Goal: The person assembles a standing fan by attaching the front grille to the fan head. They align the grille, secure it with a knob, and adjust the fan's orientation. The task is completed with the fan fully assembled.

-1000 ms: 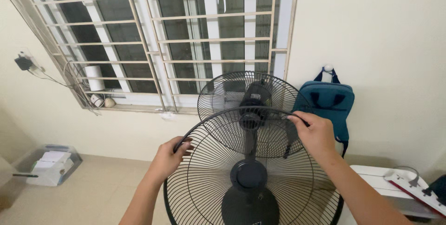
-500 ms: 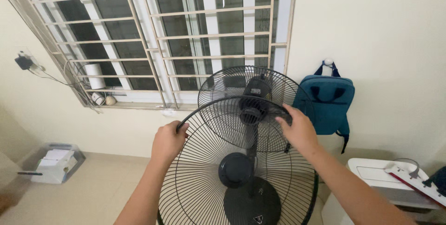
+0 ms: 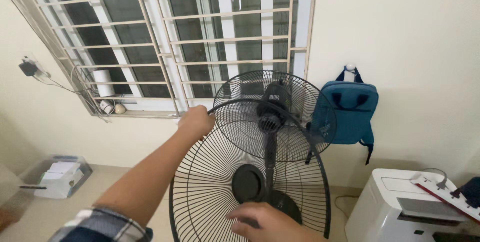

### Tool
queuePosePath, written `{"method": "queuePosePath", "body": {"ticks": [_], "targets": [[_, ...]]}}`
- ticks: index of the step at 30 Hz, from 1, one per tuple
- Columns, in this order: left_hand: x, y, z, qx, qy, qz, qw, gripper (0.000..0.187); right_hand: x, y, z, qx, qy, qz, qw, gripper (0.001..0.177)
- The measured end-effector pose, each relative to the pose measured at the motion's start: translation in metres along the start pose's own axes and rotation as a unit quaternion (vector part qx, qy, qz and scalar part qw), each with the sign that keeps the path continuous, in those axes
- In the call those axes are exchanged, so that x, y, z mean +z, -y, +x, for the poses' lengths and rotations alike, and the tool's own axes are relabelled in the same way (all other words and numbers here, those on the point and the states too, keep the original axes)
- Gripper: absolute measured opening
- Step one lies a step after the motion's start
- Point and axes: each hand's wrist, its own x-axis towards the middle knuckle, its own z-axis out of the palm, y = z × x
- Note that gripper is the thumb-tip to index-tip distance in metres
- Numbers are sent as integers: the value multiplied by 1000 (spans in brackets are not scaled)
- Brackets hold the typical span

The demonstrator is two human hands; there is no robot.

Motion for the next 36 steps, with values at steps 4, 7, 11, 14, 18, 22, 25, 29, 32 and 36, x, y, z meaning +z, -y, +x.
{"method": "queuePosePath", "body": {"ticks": [4, 7, 11, 14, 18, 22, 25, 29, 32, 36], "targets": [[-20, 12, 69, 55, 63, 121, 989, 36, 7, -2, -15, 61, 40, 178, 981, 49], [-36, 23, 121, 130, 30, 270, 954, 33, -6, -1, -29, 80, 50, 271, 958, 60], [-78, 20, 143, -97, 130, 131, 978, 26, -52, 11, -47, -14, -3, 64, 998, 54], [-104, 14, 118, -181, 180, 45, 966, 38, -66, 21, -55, -94, -5, 60, 994, 41], [-131, 10, 82, -159, 194, 48, 967, 35, -72, 35, -53, 37, -176, 48, 982, 23], [-134, 27, 70, -231, 245, -15, 941, 32, -91, 44, -43, -28, -318, 42, 947, 20], [-124, 48, 71, -272, 275, -68, 920, 37, -111, 52, -36, -43, -396, -60, 915, 25], [-112, 67, 73, -304, 295, -174, 889, 49, -136, 66, -23, -117, -459, -152, 867, 25], [-93, 79, 62, -208, 235, -126, 941, 59, -148, 70, -15, -126, -458, -187, 860, 28], [-66, 66, 44, -74, 135, -64, 986, 59, -157, 65, -7, -68, -443, -223, 866, 34]]}}
